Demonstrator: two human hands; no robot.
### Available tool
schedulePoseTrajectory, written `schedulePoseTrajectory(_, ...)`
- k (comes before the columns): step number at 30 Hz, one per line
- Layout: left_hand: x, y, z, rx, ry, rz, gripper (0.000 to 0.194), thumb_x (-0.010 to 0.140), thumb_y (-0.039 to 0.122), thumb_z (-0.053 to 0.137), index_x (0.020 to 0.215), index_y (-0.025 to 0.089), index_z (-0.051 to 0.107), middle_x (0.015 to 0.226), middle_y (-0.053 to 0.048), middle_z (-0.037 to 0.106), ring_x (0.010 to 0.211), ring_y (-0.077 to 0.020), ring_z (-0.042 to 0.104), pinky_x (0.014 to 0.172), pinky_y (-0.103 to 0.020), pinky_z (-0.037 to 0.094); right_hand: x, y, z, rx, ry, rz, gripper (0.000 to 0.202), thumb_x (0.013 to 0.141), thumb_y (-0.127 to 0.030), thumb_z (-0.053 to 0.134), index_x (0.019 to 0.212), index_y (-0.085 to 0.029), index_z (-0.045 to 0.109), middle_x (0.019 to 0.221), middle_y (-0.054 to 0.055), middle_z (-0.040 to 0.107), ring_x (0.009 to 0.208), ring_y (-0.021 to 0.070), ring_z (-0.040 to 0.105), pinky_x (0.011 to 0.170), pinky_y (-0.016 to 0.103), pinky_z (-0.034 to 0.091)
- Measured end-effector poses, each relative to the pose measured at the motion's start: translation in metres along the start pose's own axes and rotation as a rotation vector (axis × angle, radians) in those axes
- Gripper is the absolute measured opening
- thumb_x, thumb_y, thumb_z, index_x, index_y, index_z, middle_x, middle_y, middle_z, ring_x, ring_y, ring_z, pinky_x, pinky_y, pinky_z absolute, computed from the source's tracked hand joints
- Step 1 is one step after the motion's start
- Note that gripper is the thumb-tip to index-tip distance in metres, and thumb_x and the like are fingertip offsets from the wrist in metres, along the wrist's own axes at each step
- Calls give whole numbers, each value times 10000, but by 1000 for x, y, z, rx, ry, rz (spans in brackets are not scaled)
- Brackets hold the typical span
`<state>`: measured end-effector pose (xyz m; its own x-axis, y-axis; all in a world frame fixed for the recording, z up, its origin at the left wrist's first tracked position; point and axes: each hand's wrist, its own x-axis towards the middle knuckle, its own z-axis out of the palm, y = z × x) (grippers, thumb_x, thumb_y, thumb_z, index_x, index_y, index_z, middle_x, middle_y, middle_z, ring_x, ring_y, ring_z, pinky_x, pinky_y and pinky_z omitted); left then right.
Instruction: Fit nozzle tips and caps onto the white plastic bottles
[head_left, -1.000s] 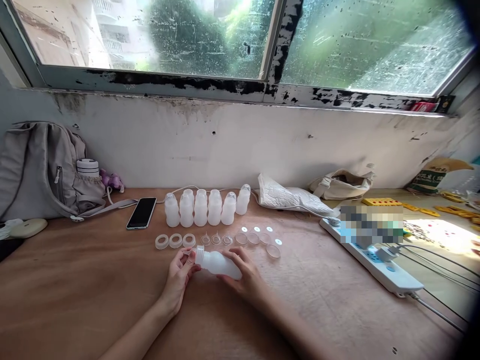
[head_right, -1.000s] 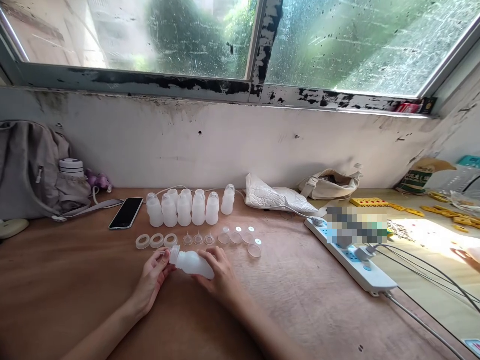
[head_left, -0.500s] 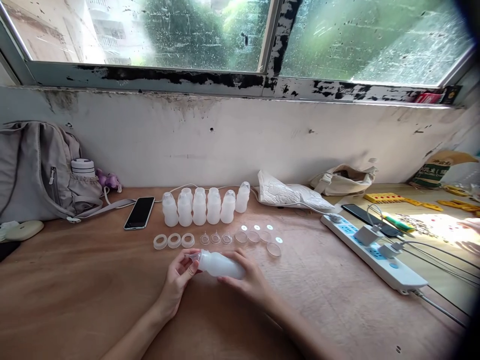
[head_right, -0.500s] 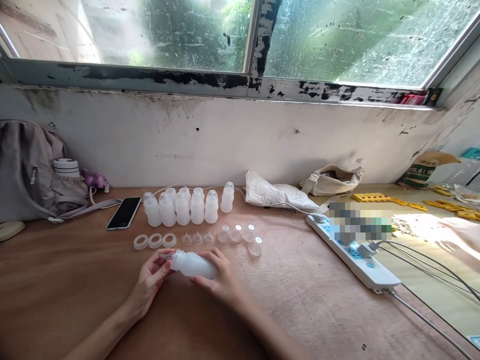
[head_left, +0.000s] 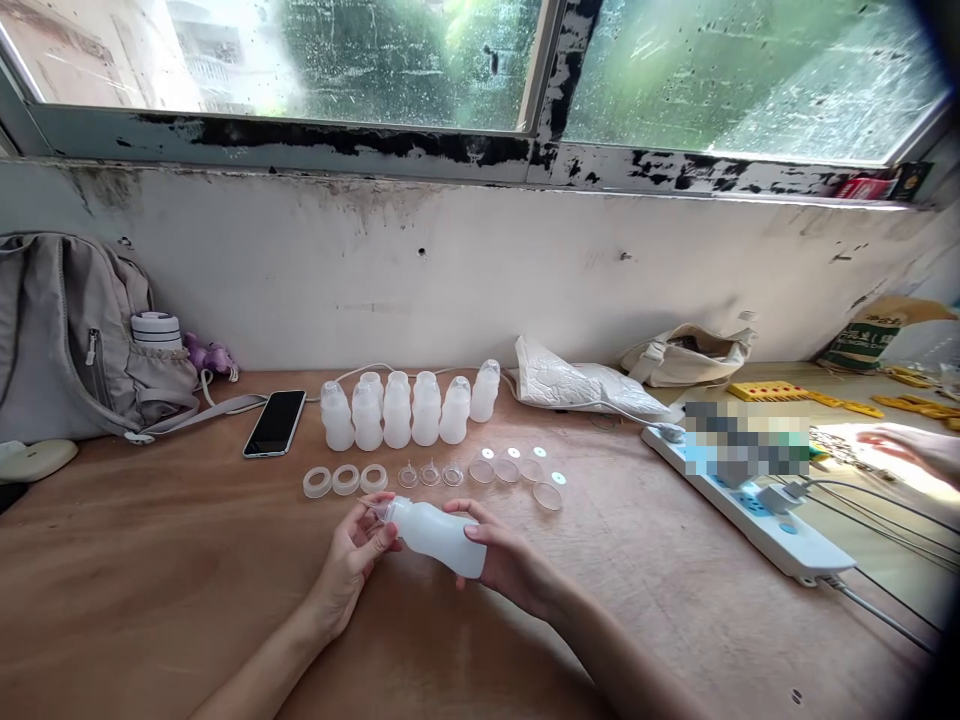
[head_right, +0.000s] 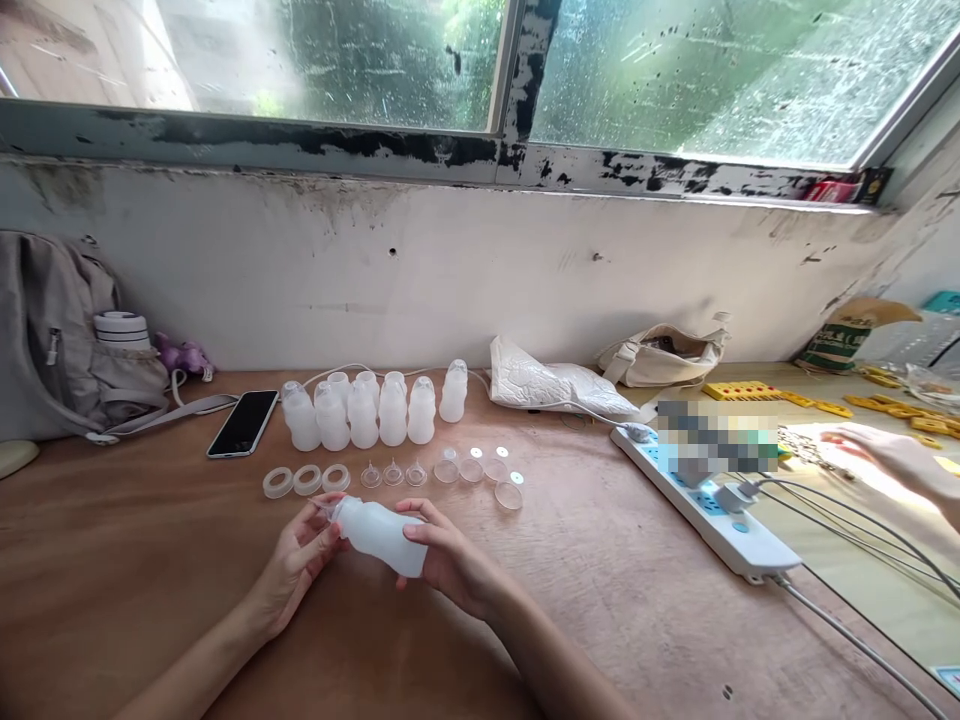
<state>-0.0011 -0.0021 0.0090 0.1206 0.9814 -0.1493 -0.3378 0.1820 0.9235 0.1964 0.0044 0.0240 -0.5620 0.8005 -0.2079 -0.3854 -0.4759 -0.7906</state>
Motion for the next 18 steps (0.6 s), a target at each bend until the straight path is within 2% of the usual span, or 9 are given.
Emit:
schedulePoseTrajectory(3,-1,2,-1,-32,-2,-8,432,662,278,667,1062,196,526,957,-61,575,841,-163,540,742,-269,442,-3,-6,0,-17,-1,-72,380,646,-200,644,990,-208,481,1004,41,534,838,159,562,641,256,493)
schedulePoseTrajectory(4,0,3,-1,-36,-9,-6,441,664,279,665,1074,196,525,975,-67,574,857,-171,540,751,-276,441,-2,-6,-1,-43,12,-76,365,652,-217,646,979,-197,485,970,42,548,806,155,574,615,247,498)
schedulePoseTrajectory(6,1,3,-3,-19,-30,-3,441,667,284,660,1080,198,533,1008,-73,578,896,-184,534,767,-280,438,0,-7,-4,-106,48,-23,321,713,-339,596,963,-167,490,868,56,583,675,142,598,461,194,472)
schedulePoseTrajectory(9,3,3,-6,61,-102,9,437,624,264,695,1036,198,566,1024,-71,597,919,-195,537,792,-279,432,3,-5,-8,-189,126,153,479,806,-552,348,970,-127,494,695,78,614,408,102,542,242,132,265)
schedulePoseTrajectory(12,4,2,-8,116,-154,22,479,565,241,732,1017,201,580,1024,-73,611,919,-213,548,801,-297,435,5,-4,-10,-284,253,256,613,798,-633,213,979,-125,506,578,71,604,299,82,467,212,132,150)
schedulePoseTrajectory(14,4,1,-8,127,-143,24,474,566,249,729,1014,201,581,1021,-73,612,914,-217,553,799,-304,438,4,-4,-9,-326,312,207,643,789,-651,193,1001,-136,513,591,72,598,350,100,499,214,136,196)
schedulePoseTrajectory(15,3,1,-8,131,-125,27,464,573,251,724,1011,200,580,1016,-72,612,910,-215,554,797,-303,438,2,-6,-8,-334,321,139,627,791,-644,211,1024,-146,513,657,82,606,421,115,537,229,142,262)
schedulePoseTrajectory(18,4,1,-8,147,-51,49,441,595,255,709,1011,196,572,1006,-66,604,914,-211,550,791,-295,437,-3,-14,-7,-357,224,-90,470,762,-522,476,1111,-208,480,986,87,574,765,163,582,425,199,487)
